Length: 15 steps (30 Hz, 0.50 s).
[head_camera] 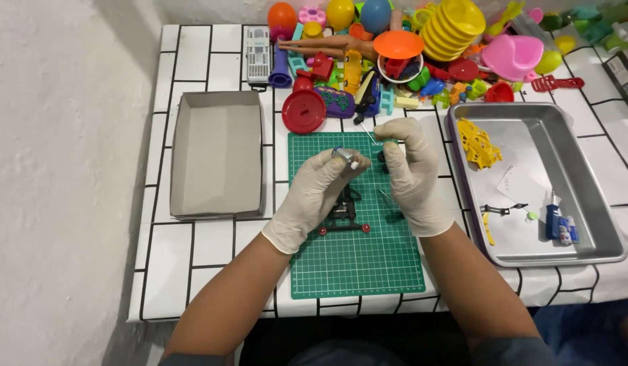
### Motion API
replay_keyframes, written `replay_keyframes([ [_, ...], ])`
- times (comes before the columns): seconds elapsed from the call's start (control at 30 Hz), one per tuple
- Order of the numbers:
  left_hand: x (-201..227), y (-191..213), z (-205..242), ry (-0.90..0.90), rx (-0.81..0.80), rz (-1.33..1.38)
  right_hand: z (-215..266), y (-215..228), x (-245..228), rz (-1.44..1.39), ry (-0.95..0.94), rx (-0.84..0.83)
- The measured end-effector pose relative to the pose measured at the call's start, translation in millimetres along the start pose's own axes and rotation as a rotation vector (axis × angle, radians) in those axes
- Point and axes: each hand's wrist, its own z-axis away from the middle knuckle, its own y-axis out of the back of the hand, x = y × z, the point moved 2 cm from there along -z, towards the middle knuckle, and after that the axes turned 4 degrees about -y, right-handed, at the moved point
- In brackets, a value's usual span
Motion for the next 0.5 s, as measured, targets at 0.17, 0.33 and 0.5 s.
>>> replay_keyframes([
  [0.17,2.8,12.4,-0.1,0.027,0.065,0.03,17.1,-21.1,24.8,-0.14,0.017,0.024],
  [0.33,6.5,8.9,0.3,-0.012,0.14,-0.241,32.0,-26.8,29.4,-0.244,-0.165,-0.053],
  [0.5,23.7,-5.0,5.8,-0.22,0.102,-0.761,43.6,-26.6,51.4,-0.506,-0.444,-0.067],
])
